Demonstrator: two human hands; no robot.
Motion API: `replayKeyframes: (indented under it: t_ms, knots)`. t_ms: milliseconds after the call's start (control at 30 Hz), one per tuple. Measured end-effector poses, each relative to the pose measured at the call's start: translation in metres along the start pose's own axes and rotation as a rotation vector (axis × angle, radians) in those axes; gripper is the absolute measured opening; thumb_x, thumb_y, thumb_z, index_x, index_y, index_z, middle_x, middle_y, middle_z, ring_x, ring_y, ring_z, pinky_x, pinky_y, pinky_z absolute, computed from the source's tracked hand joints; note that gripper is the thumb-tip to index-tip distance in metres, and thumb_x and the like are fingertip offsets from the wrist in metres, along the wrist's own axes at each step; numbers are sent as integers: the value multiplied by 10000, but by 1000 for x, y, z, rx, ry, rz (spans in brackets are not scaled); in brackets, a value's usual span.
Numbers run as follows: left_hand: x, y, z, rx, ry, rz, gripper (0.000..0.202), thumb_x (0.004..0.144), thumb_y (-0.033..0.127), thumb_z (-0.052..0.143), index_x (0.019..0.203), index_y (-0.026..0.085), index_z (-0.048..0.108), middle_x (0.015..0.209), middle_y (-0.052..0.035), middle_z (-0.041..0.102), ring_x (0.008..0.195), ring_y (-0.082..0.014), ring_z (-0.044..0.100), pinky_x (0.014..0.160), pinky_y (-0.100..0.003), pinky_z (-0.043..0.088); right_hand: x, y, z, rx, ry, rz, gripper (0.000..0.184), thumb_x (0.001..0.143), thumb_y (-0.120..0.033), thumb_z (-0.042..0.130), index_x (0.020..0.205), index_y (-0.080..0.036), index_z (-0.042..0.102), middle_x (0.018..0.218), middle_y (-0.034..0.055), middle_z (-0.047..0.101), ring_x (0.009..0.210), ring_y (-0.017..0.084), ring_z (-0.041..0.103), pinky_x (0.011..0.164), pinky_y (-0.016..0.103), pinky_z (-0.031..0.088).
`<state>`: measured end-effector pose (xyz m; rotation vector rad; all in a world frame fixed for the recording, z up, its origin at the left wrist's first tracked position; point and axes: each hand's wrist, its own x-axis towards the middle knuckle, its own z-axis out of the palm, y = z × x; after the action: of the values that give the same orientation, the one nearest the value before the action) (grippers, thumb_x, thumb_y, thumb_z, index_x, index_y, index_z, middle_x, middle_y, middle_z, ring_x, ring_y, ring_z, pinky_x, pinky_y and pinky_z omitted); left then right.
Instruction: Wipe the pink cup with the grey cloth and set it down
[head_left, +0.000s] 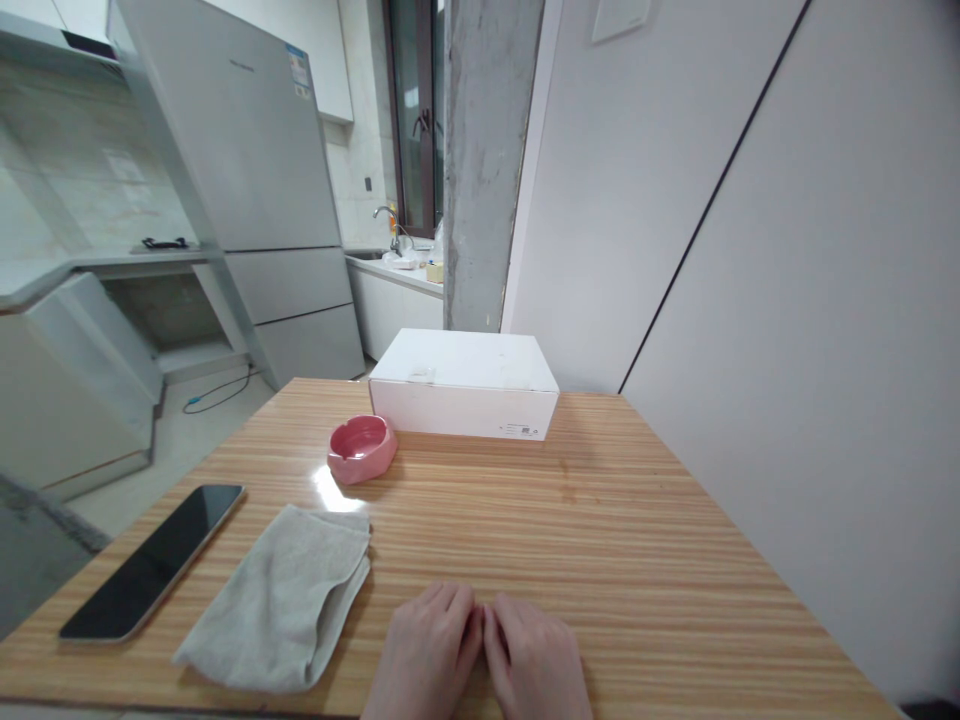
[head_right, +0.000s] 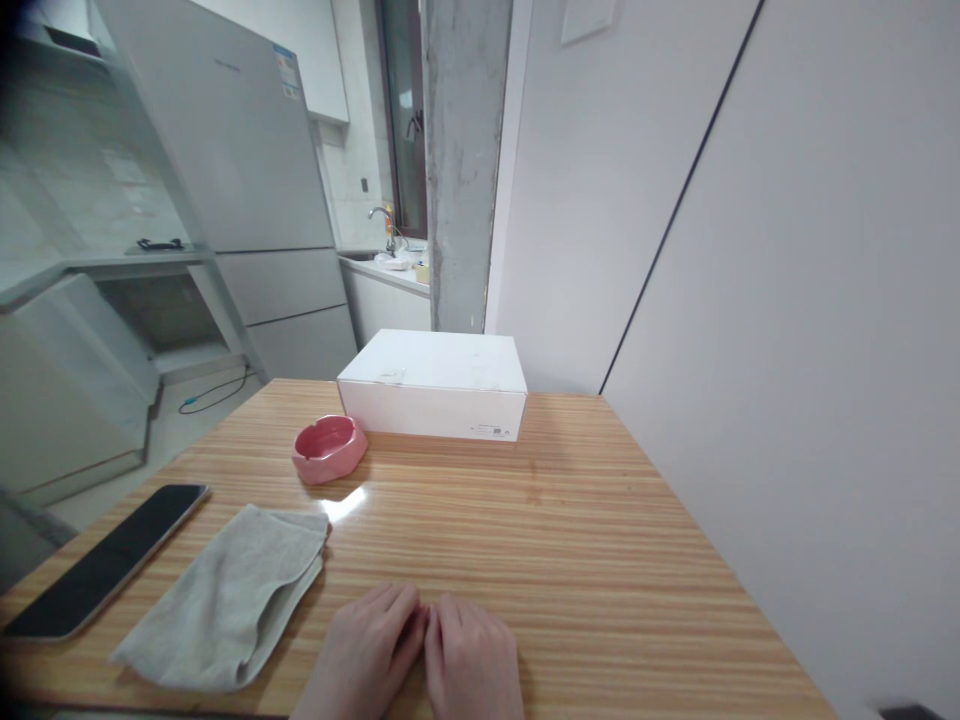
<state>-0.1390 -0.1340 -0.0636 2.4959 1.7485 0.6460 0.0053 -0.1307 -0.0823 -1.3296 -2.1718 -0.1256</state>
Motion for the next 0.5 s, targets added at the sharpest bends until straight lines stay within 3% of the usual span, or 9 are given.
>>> replayKeyframes:
  t_ms: [167, 300, 367, 433, 500]
  knots:
    - [-1, 5, 2, -22, -19, -25, 172, 826, 111, 475, 700, 209, 541, 686, -6, 637, 650, -188, 620, 562, -280, 418, 1, 0, -1, 12, -4, 0, 310, 938, -192, 299, 685, -237, 473, 578, -23, 587, 513, 143, 577, 521, 262, 295]
    - [6, 3, -29, -238, -64, -116, 169, 846, 179, 492, 687, 208, 542, 675, 11, 620, 618, -147, 593, 552, -246, 416, 2, -2, -3, 25, 19, -1, 344, 955, -221, 283, 672, -233, 477, 564, -22, 584, 494, 138, 571, 510, 263, 290]
    - [20, -17, -56, -400, -10, -140, 155, 870, 276, 498, 741, 215, 558, 723, 18, 620, 685, -132, 594, 621, -231, 446, 2, -3, -4, 27, 28, 8, 354, 964, -237, 283, 669, -232, 479, 559, -24, 582, 489, 135, 569, 510, 262, 289]
    - [41, -54, -80, -395, 204, -179, 158, 849, 355, 537, 912, 218, 581, 922, -16, 636, 888, -163, 597, 790, -277, 462, 2, -3, -4, 25, 26, 18, 348, 966, -241, 295, 672, -231, 482, 564, -25, 583, 498, 133, 573, 518, 259, 292]
    - [64, -101, -92, -302, 359, -246, 410, 772, 407, 623, 1115, 199, 539, 1187, -78, 557, 1136, -231, 506, 981, -373, 386, 1, -2, -3, 23, 22, 18, 340, 965, -242, 306, 675, -229, 483, 569, -23, 585, 506, 133, 577, 522, 258, 291]
